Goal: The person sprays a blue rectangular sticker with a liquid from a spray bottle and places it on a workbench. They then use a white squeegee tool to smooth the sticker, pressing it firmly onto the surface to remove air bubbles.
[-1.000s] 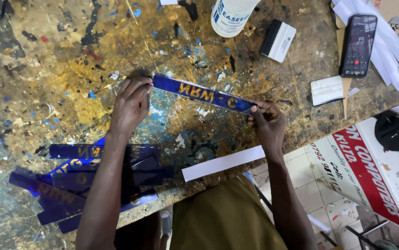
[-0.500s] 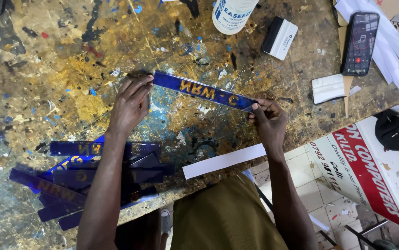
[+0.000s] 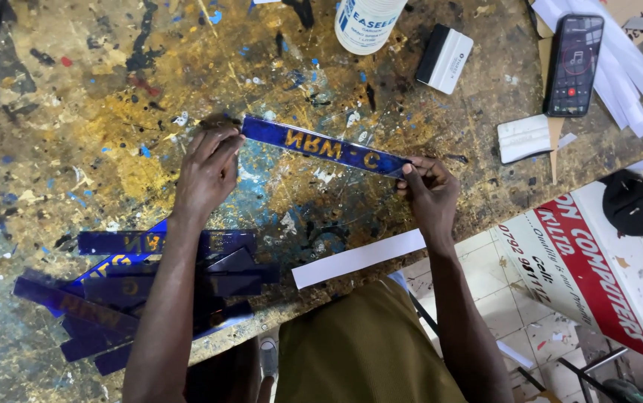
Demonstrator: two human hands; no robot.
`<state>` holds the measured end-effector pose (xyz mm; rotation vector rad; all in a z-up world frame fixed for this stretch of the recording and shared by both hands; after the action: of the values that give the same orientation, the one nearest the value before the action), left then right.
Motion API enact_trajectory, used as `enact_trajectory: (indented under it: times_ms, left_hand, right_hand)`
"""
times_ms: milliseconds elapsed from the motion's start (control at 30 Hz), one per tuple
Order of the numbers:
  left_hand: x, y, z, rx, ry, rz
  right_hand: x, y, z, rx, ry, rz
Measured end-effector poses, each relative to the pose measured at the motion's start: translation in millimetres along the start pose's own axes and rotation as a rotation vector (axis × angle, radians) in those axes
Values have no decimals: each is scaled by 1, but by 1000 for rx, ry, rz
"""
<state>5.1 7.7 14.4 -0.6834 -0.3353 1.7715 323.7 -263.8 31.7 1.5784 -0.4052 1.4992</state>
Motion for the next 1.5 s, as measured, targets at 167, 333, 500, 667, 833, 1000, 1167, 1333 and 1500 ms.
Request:
enact_trajectory:
  times_ms: [167, 333, 500, 667, 833, 1000, 1167, 1333, 1500]
  left_hand:
    - [-8, -6, 6, -15, -6, 2]
    - [-6, -4, 3, -26, -23, 0]
    - [-12, -16, 3, -23, -72, 25]
    - [-21, -24, 0, 0, -173, 82]
    - [-16, -28, -10, -30, -135, 180]
    - [-20, -34, -9, -57, -31, 225]
    - [-19, -40, -5, 6, -6, 260]
    - [-23, -41, -2, -1, 46, 276]
    - [-9, -15, -27, 43, -82, 255]
  right_hand:
    - [-3, -3, 0, -5, -27, 8]
    - [-7, -5, 2, -8, -26, 17]
    - [-5, -5, 1, -16, -29, 24]
    - [-6, -4, 2, -23, -29, 26]
    - [-13, -8, 4, -37, -63, -14]
    - [-9, -8, 4, -58, -74, -17]
    - [-8, -6, 4, -71, -98, -36]
    - [-8, -5, 3, -67, -87, -10]
    - [-10, -8, 1, -61, -84, -9]
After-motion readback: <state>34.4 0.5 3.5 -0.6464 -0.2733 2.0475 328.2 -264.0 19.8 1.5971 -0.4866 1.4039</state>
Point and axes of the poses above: each hand's wrist, its own y-axis away from the middle knuckle, its own z-axis out of the back of the hand, x = y × z, the point moved 3 cm from there along -y, towards the middle knuckle, and after that the axes turned 9 degrees about -z, right-handed, at the moved point
